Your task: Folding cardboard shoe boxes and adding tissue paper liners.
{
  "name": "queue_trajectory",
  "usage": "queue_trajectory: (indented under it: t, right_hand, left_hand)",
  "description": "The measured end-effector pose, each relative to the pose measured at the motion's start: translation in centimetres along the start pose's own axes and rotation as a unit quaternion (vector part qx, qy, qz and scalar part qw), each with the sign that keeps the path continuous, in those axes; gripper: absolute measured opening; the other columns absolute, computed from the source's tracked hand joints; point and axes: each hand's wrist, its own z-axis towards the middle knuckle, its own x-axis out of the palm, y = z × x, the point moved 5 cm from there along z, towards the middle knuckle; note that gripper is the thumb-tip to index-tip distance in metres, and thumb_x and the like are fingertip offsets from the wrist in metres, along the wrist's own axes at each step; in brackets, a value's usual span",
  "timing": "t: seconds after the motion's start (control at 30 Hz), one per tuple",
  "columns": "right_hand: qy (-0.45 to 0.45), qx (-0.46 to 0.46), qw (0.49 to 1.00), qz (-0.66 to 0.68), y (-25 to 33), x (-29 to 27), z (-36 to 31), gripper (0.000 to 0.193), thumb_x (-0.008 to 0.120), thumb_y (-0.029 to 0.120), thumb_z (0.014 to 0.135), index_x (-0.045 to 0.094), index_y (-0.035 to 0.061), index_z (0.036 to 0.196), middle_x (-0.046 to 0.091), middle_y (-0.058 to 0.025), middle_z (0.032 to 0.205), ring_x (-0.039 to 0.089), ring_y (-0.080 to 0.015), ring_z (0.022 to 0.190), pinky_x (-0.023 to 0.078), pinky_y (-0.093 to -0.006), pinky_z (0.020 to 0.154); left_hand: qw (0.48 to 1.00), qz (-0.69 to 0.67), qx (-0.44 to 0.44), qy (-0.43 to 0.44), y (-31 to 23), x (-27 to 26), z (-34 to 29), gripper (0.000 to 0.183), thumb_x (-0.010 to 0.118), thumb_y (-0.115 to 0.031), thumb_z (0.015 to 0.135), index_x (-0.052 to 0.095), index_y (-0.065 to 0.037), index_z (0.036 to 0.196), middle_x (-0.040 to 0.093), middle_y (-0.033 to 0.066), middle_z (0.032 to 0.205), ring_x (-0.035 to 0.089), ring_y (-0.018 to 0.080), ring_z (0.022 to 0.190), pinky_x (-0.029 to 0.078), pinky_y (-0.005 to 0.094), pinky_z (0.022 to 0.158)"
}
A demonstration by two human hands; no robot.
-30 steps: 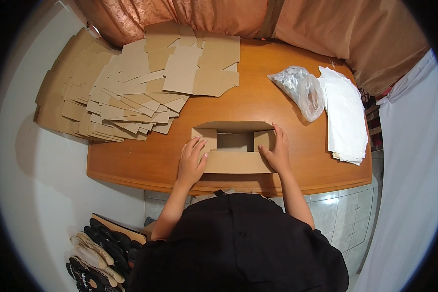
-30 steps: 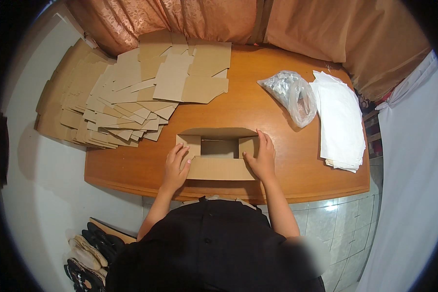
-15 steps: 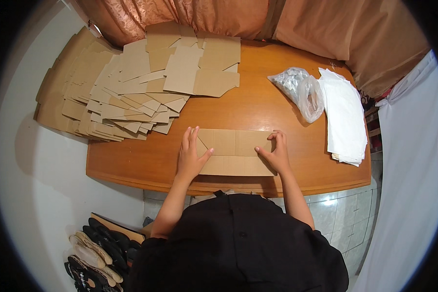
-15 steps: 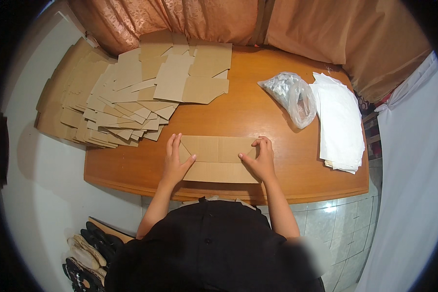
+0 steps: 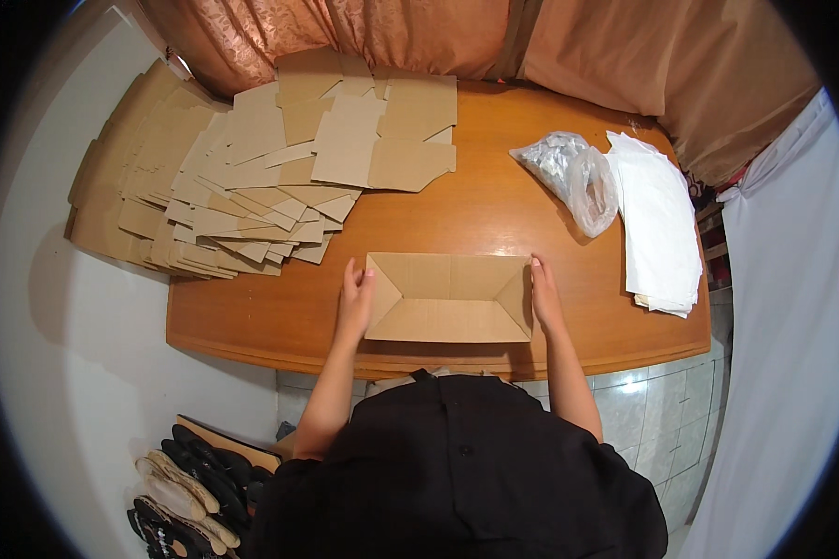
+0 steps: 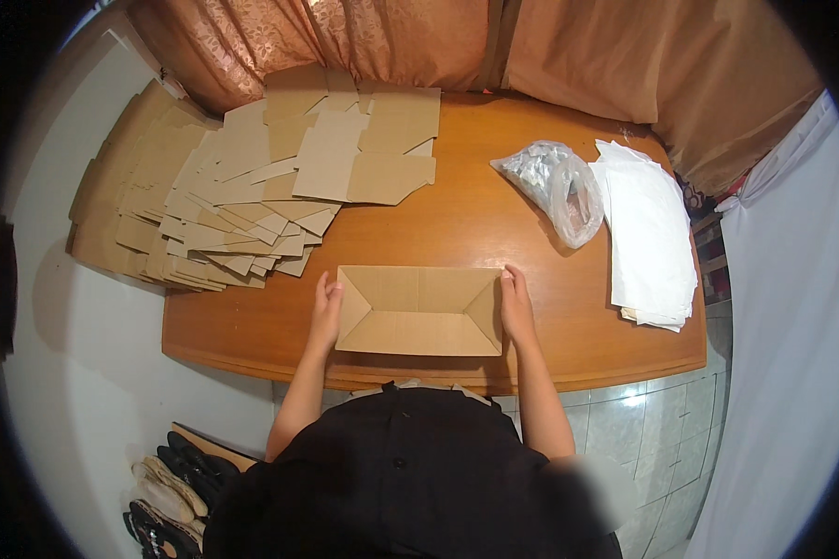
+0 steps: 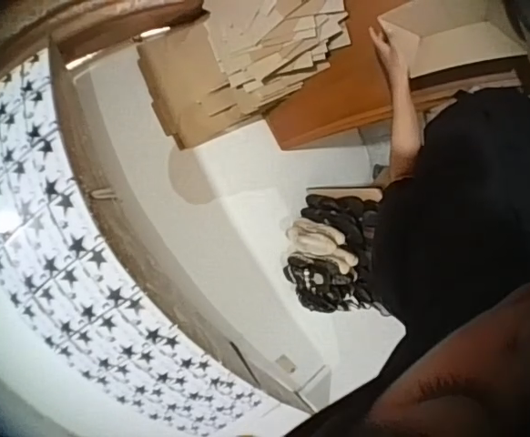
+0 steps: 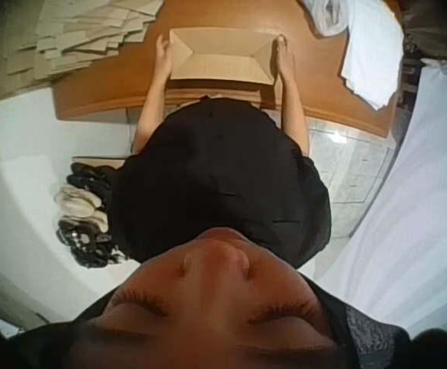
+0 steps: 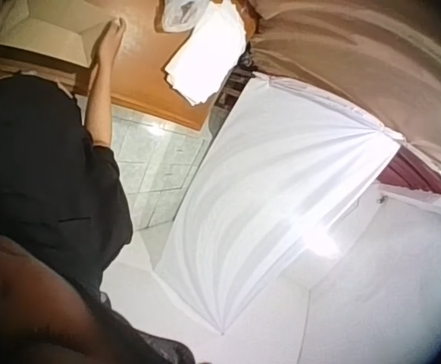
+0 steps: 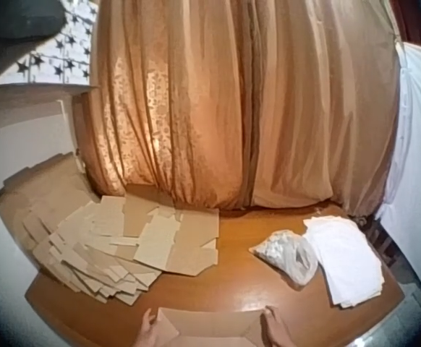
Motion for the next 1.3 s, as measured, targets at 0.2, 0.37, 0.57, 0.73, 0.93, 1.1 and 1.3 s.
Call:
queue_trajectory:
  t: [0.2, 0.37, 0.57, 0.73, 0.93, 1.1, 1.3]
  right_hand:
    - [0.114, 0.188, 0.975, 0.012, 2.3, 0.1, -0.9, 0.069, 0.024, 0.063, 0.092, 0.042, 0.0085, 0.131, 0.047, -0.0166, 0.130, 0.047, -0.0304, 0.115, 0.040, -0.0414, 0.092]
    - [0.048, 0.050, 0.980, 0.189, 7.6, -1.7, 0.2, 0.058, 0.028, 0.064, 0.091, 0.051, 0.0132, 0.105, 0.054, -0.0069, 0.113, 0.052, -0.0200, 0.104, 0.044, -0.0364, 0.080]
    - [-0.013, -0.017, 0.974, 0.224, 4.8, -2.2, -1.1, 0.039, 0.038, 0.052, 0.094, 0.050, 0.0159, 0.085, 0.053, 0.0039, 0.085, 0.053, -0.0093, 0.086, 0.043, -0.0303, 0.072]
    - [-0.081, -0.008, 0.983, 0.167, -2.1, -2.2, -4.1, 0.024, 0.051, 0.036, 0.093, 0.054, 0.0127, 0.090, 0.053, 0.0027, 0.088, 0.050, -0.0062, 0.086, 0.040, -0.0250, 0.073]
    - [-0.017, -0.005, 1.000, 0.022, -2.6, -1.3, -6.2, 0.036, 0.051, 0.020, 0.091, 0.052, -0.0031, 0.118, 0.061, -0.0117, 0.110, 0.055, -0.0211, 0.101, 0.042, -0.0303, 0.088]
    - [0.054, 0.029, 0.957, -0.282, 2.1, 0.0, -6.0, 0.035, 0.050, 0.011, 0.087, 0.051, -0.0019, 0.120, 0.059, -0.0252, 0.108, 0.054, -0.0397, 0.102, 0.042, -0.0367, 0.090]
    - [-0.072, -0.235, 0.943, -0.223, 4.6, -0.2, -9.1, 0.030, 0.057, 0.011, 0.084, 0.057, 0.0063, 0.113, 0.059, -0.0178, 0.110, 0.052, -0.0357, 0.108, 0.036, -0.0443, 0.096]
  left_hand:
    - [0.988, -0.043, -0.095, 0.115, -1.8, -0.2, 0.5, 0.069, 0.025, -0.055, 0.096, 0.043, 0.002, 0.129, 0.053, 0.0159, 0.124, 0.050, 0.0241, 0.114, 0.036, 0.0337, 0.098]
    - [0.957, -0.274, -0.051, 0.078, -7.7, -1.9, 1.7, 0.057, 0.028, -0.052, 0.097, 0.048, -0.003, 0.115, 0.055, 0.0086, 0.107, 0.053, 0.0164, 0.099, 0.042, 0.0315, 0.087]
    - [0.975, -0.215, 0.038, 0.042, -5.9, -2.5, 0.0, 0.041, 0.040, -0.037, 0.097, 0.042, -0.009, 0.126, 0.047, 0.0020, 0.100, 0.053, 0.0095, 0.082, 0.043, 0.0198, 0.074]
    - [0.978, -0.202, -0.035, 0.043, -0.2, -1.6, -4.1, 0.051, 0.056, -0.023, 0.090, 0.036, -0.009, 0.135, 0.043, 0.0053, 0.107, 0.054, 0.0111, 0.085, 0.045, 0.0229, 0.078]
    - [0.977, -0.175, -0.080, 0.088, 2.7, -1.5, -4.7, 0.057, 0.067, -0.006, 0.079, 0.044, -0.002, 0.132, 0.045, 0.0100, 0.113, 0.056, 0.0132, 0.088, 0.048, 0.0238, 0.074]
    - [0.993, 0.089, 0.061, 0.041, 0.6, -1.5, -2.8, 0.041, 0.065, -0.007, 0.079, 0.056, 0.003, 0.118, 0.055, 0.0110, 0.101, 0.058, 0.0185, 0.089, 0.047, 0.0273, 0.077]
    - [0.923, 0.259, 0.282, -0.024, -5.2, -3.0, -6.5, 0.025, 0.070, -0.022, 0.077, 0.066, -0.009, 0.097, 0.062, 0.0072, 0.095, 0.058, 0.0254, 0.093, 0.034, 0.0438, 0.096]
